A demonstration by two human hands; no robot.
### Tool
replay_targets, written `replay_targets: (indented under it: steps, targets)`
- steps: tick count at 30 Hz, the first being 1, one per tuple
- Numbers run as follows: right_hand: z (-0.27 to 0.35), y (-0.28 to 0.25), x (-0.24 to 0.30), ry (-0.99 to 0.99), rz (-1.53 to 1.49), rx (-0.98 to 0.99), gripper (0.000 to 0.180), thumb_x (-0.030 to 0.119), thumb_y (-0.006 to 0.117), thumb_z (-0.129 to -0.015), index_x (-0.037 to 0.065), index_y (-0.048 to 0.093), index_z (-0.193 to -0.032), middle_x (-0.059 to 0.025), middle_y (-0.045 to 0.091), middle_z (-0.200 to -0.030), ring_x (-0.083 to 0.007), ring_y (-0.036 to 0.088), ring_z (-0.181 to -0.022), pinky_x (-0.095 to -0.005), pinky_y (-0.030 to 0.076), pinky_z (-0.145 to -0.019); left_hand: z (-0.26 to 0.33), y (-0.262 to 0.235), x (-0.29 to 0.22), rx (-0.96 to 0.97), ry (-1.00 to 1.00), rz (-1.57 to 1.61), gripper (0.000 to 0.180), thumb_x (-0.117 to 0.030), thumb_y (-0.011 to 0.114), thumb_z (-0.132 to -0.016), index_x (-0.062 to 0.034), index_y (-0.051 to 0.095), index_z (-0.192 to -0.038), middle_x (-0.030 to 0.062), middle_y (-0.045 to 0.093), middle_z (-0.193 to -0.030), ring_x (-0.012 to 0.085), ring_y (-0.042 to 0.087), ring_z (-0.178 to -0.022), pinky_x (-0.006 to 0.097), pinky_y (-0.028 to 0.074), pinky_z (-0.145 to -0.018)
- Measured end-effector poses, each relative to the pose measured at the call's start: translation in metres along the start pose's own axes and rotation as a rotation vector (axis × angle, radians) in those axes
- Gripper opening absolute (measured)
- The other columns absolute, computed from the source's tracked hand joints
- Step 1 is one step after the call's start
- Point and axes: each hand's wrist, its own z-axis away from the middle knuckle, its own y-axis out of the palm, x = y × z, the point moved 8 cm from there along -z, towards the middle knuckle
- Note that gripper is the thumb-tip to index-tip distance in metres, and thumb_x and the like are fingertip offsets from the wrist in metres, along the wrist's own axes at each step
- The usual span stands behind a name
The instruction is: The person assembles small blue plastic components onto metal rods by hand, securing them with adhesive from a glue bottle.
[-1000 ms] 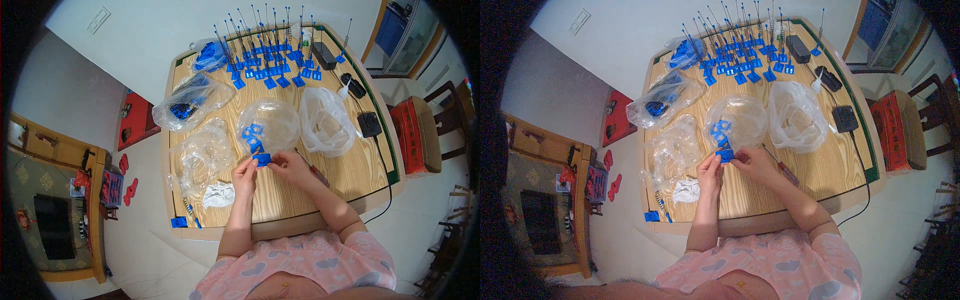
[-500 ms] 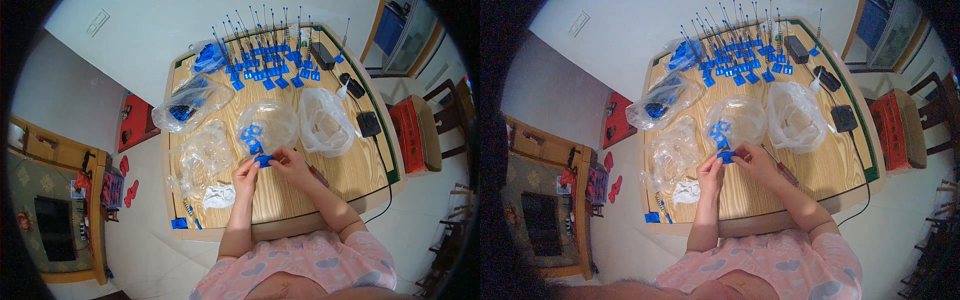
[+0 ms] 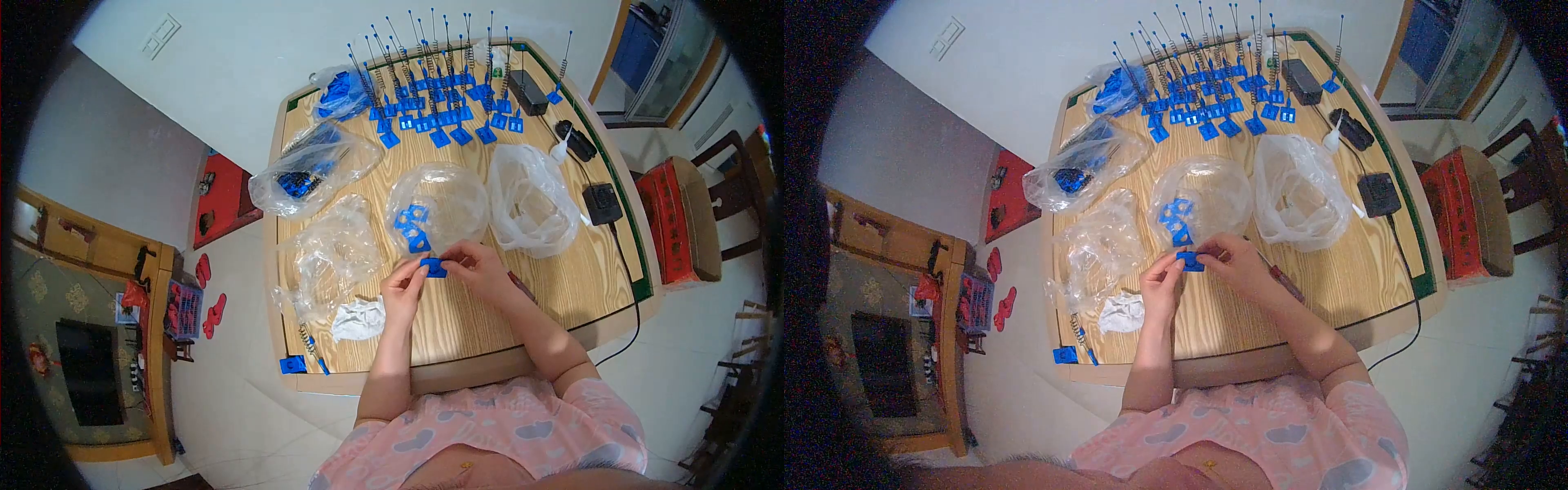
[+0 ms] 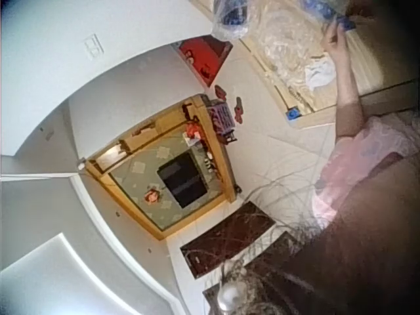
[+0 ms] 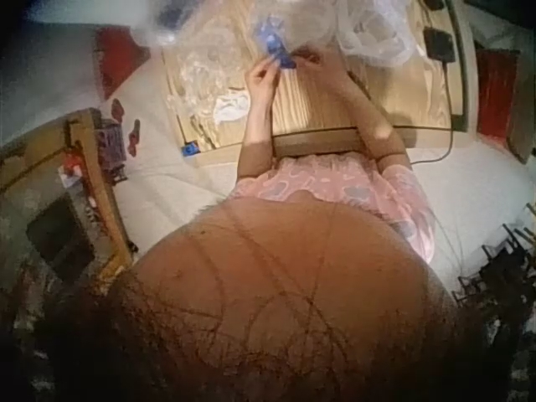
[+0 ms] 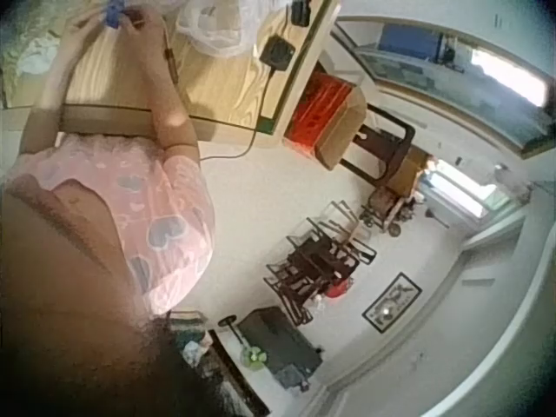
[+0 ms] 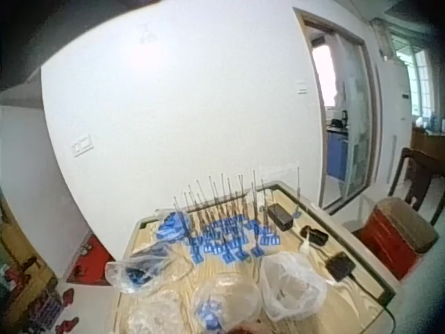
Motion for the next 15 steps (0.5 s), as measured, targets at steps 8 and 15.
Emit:
replay_targets:
  steps: [8, 15]
  targets:
    - [0.002, 0.004, -0.014, 0.071, -0.242, -0.117, 0.009, 0.005, 0.061, -0.080, 0.001, 0.058, -0.087, -0.0021, 0.061, -0.077, -0.0069, 0.056, -0.067, -0.0201, 0.045, -0.061, -0.001, 0.010, 0.005, -0.028, -0.104, 0.244, 0.021, 0.003, 0.057, -0.081, 0.0012, 0.054, -0.102, 0.0084, 0.062, -0.090, 0.0119, 0.059, -0.081, 0.024, 0.048, -0.074]
    - [0.001, -0.001, 0.000, -0.065, -0.019, -0.133, 0.015, 0.005, 0.063, -0.078, 0.002, 0.059, -0.092, -0.0014, 0.061, -0.079, -0.0067, 0.055, -0.073, -0.0207, 0.043, -0.061, 0.001, 0.004, 0.008, -0.010, -0.067, 0.111, 0.013, 0.004, 0.058, -0.080, -0.0017, 0.054, -0.092, 0.0056, 0.062, -0.081, 0.0079, 0.056, -0.068, 0.020, 0.043, -0.061]
